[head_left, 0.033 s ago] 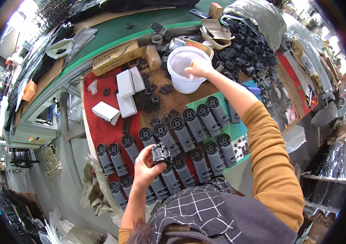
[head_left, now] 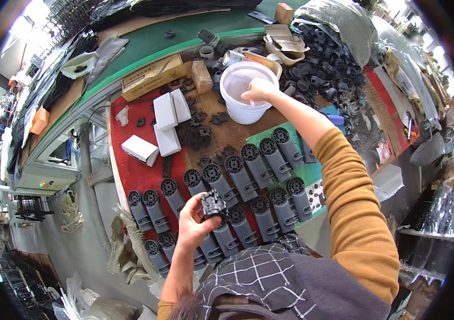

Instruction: The person inserts small white circular pieces into gray cylindrical plastic parts, taps them with a hammer, and then cleans the parts with a toothbrush. The person places the finished parts in rows on the table.

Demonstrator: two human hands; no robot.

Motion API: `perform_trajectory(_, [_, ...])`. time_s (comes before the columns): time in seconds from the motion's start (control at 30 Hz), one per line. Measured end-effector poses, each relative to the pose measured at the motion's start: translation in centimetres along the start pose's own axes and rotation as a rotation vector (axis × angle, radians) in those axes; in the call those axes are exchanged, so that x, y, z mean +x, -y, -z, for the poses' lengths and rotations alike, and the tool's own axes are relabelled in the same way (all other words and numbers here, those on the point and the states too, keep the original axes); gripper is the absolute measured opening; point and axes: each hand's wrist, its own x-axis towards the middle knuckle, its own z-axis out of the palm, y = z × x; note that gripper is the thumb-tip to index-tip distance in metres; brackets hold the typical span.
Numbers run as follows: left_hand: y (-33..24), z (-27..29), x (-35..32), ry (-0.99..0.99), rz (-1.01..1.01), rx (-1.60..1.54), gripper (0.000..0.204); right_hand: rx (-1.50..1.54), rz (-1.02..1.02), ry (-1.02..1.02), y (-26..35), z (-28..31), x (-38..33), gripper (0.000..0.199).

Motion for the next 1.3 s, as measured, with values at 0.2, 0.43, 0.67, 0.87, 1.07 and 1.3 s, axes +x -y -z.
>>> perform_trajectory(0.2, [0.3, 0.6, 0.0, -0.101, 0.054, 0.078, 0.067, -0.508, 0.110, 0.349, -1.4, 1.1, 5.9, 0.018])
perform_trajectory(0.43, [0.3, 0.5, 0.5, -0.158, 0.043, -0.001, 0.065, -0.410, 0.093, 0.416, -1.3, -0.8, 6.2, 0.024])
perform_trajectory(0.67, [-1.9, 0.6, 1.8, -0.149, -0.114, 0.168, 0.066, 0.124, 0.075, 0.314, -2.0, 5.0, 0.0, 0.028])
perform_trajectory(0.87, [-3.6, 0.2, 3.7, -0.221, -0.356, 0.639, 0.061, 0.631, 0.190, 0.131, 0.3, 6.2, -16.6, 0.030])
perform_trajectory(1.07, [-5.0, -0.8, 2.5, -0.260, -0.565, 0.888, 0.064, 0.573, 0.542, -0.100, 5.7, 0.5, -29.9, 0.043])
perform_trajectory(1.3, [-5.9, -1.9, 0.9, -0.220, -0.725, 1.012, 0.060, 0.324, 0.601, -0.330, 8.3, -1.2, -31.4, 0.048])
